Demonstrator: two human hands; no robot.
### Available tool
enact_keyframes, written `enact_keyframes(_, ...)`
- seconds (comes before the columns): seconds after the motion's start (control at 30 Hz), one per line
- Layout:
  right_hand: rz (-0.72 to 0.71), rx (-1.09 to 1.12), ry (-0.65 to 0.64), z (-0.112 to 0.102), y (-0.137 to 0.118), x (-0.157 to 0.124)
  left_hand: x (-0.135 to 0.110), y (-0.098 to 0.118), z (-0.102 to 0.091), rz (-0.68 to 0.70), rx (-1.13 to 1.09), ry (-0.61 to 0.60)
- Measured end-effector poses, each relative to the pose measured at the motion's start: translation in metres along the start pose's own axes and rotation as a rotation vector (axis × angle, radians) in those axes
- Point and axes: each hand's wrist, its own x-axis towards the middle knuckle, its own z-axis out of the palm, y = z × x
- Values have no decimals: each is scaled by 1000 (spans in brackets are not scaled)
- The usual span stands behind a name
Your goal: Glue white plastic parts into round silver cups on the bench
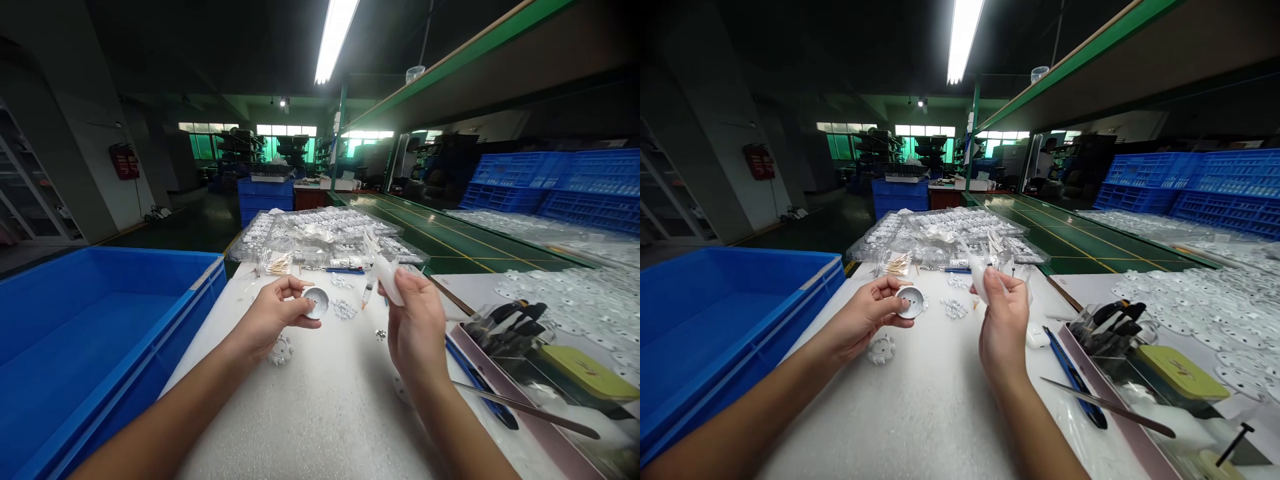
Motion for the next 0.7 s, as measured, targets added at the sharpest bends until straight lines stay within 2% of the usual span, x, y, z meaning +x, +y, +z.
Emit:
enact_keyframes(0.13, 213, -223, -263, 0, 22, 0, 1, 3, -1, 58, -72, 35)
enact_keyframes(0.27, 253, -482, -537, -2, 45, -13, 4, 9, -8, 85, -126, 101)
enact_keyframes(0.37, 259, -607, -618, -2, 55, -23, 6, 12, -11, 85, -142, 127)
enact_keyframes(0.47, 247, -646, -646, 0, 50, -20, 5, 13, -11, 73, -144, 126)
enact_keyframes(0.53, 179, -584, -550, -1, 39, -8, 5, 13, -10, 64, -147, 121)
enact_keyframes(0.57, 112, -554, -449, -5, 33, 1, 4, 14, -10, 58, -148, 118)
enact_keyframes(0.63, -105, -550, -164, -18, 20, 24, 3, 14, -8, 49, -151, 109)
enact_keyframes(0.7, -306, -703, 90, -38, 13, 49, 2, 14, -7, 45, -151, 92)
